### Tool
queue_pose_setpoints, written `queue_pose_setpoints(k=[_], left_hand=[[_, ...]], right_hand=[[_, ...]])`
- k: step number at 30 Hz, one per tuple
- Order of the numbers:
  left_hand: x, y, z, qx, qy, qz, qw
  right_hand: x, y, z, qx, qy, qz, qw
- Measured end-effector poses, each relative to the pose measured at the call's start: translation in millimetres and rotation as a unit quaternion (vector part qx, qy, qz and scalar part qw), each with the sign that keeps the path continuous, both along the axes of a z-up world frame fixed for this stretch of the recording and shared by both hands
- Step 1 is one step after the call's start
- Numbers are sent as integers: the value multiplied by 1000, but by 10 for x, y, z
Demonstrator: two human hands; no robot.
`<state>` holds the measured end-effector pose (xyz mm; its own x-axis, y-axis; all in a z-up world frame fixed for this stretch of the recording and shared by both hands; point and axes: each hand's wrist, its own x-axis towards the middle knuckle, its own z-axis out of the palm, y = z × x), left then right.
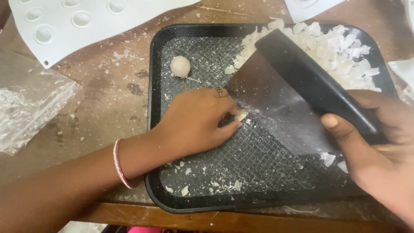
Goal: The person uses a bench scraper to chop and gather white wax flakes on a black tray, occasionally repositioning a small wax ball by hand.
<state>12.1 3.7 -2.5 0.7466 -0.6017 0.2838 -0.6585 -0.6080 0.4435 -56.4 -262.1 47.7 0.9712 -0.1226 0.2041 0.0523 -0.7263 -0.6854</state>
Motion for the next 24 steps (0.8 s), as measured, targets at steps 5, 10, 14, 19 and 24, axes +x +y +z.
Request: queue_pose_setpoints(k=[5, 10, 14, 19, 24], left_hand=[[-28, -7, -74, -29, -49, -18, 998], [-34, -22, -52, -34, -60, -25, 997], [-38, -29, -74, -41, -42, -22, 998], [-47, -35, -118, -63, -40, -31, 997], [-65, -63, -116, -55, -41, -28, 997]], right_hand=[[-39, 99, 80, -27, 1, 36, 999], [-118, -79, 31, -38, 39, 63, 997], [-91, -15, 68, -85, 40, 85, 992], [-53, -18, 80, -107, 49, 100, 988], [45, 77, 46, -120, 93, 62, 986]])
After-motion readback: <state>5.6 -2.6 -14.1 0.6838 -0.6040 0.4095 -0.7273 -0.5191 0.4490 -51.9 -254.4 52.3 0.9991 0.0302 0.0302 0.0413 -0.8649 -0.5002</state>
